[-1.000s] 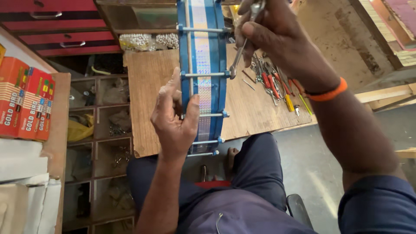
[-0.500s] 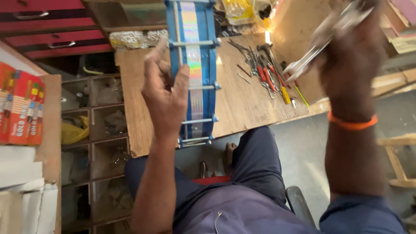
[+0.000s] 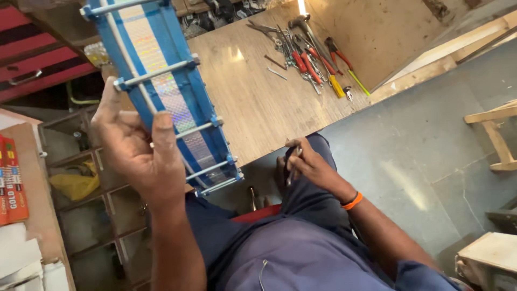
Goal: The person assembles and tunes a blue drum instrument by inserting long bolts into the rim and tightening the nuts using a small wrench at a workbench.
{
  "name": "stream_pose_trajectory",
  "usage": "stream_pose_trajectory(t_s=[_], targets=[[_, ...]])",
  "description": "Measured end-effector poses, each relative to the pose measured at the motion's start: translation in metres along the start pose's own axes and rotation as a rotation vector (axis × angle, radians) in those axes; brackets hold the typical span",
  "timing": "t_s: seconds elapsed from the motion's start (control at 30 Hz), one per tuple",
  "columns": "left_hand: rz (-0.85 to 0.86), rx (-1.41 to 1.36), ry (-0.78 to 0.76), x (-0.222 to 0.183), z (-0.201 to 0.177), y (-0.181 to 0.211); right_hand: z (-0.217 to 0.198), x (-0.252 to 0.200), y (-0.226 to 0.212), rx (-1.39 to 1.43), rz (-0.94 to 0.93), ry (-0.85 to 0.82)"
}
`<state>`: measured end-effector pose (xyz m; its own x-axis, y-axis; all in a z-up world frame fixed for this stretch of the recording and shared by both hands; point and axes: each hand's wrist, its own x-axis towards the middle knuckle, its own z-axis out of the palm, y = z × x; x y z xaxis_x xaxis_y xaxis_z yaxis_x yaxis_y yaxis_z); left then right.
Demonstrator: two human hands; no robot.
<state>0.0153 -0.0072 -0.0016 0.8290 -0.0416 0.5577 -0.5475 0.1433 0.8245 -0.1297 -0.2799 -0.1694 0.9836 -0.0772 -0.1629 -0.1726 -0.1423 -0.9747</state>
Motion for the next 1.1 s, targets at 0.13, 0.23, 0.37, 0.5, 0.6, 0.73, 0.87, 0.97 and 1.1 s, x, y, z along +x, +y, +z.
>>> stream_pose_trajectory(t_s=[0.13, 0.23, 0.37, 0.5, 0.6, 0.73, 0.87, 0.97, 1.1], targets=[[0.043, 0.132, -0.012, -0.017, -0.001, 0.003, -0.002, 0.01, -0.024, -0.095, -0.006, 0.047], [-0.028, 0.243, -0.038, -0.039, -0.004, 0.0, 0.005, 0.013, -0.036, -0.018, -0.07, 0.038], [-0.142, 0.232, -0.049, -0.058, -0.014, -0.003, 0.018, 0.012, -0.04, 0.031, -0.139, -0.014], [-0.106, 0.36, -0.032, -0.074, -0.032, 0.001, 0.027, 0.012, -0.042, -0.08, -0.192, 0.015], [-0.07, 0.424, -0.034, -0.085, -0.043, -0.002, 0.029, 0.013, -0.047, 0.01, -0.257, 0.052], [-0.105, 0.378, 0.002, -0.119, -0.061, -0.023, 0.038, 0.011, -0.05, 0.029, -0.201, 0.156], [-0.227, 0.425, 0.079, -0.16, -0.075, -0.051, 0.037, 0.011, -0.048, -0.286, -0.352, 0.201], [-0.247, 0.441, 0.098, -0.186, -0.084, -0.072, 0.027, 0.012, -0.027, -0.163, -0.355, 0.158], [-0.231, 0.577, 0.098, -0.203, -0.094, -0.088, 0.003, 0.027, 0.023, -0.193, -0.21, 0.172]])
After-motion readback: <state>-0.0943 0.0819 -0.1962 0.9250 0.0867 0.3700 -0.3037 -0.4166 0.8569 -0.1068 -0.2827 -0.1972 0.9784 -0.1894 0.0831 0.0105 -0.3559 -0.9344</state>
